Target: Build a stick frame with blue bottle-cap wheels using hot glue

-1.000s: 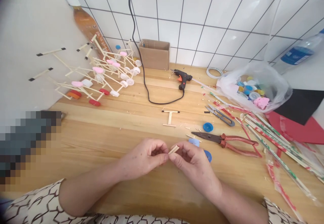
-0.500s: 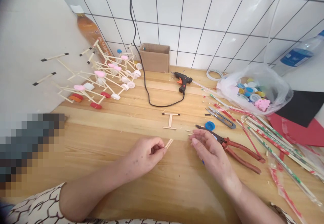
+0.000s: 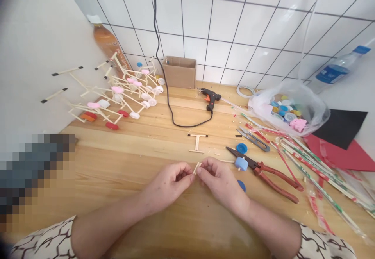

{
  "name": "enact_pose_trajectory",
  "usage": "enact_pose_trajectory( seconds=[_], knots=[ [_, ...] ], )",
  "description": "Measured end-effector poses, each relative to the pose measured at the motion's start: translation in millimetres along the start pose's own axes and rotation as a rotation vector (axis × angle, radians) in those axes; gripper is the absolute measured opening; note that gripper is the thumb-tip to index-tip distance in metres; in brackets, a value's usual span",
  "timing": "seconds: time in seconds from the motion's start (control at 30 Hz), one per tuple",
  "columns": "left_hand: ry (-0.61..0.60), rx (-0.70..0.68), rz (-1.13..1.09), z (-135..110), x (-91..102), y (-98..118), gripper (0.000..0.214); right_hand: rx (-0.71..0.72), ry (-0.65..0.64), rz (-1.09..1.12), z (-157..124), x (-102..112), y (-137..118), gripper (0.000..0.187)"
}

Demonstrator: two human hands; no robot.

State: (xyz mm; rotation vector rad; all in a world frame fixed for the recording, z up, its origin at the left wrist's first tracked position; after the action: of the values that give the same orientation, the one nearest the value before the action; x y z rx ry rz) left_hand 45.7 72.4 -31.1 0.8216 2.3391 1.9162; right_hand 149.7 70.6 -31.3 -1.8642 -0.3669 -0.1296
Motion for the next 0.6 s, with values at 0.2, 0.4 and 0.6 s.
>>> enact_pose_trajectory(
  seconds=[0.2, 0.4, 0.6],
  knots=[
    [0.103, -0.073, 0.264, 6.1, 15.1, -3.0, 0.021, 0.122, 0.092, -0.514, 15.5, 12.9, -3.9, 0.019],
    [0.160, -0.146, 0.776, 12.0, 22.9, 5.2, 0.026, 0.197, 0.150, -0.864, 21.6, 19.8, -4.0, 0.021],
    [0.133, -0.194, 0.851, 13.8, 22.9, 8.6, 0.027, 0.217, 0.154, -0.874, 14.4, 22.4, -5.1, 0.013]
  ],
)
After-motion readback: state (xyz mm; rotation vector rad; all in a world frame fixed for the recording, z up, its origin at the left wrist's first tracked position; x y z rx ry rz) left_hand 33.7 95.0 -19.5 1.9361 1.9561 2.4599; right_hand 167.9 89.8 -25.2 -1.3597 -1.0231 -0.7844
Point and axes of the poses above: each hand's wrist, its own z-axis towards the middle knuckle, its own x-axis out of the back of the hand, y = z × x, the point moved 9 cm from there along z, towards the middle knuckle, and after that the axes turned 7 degrees about y, right-handed, at the moved point
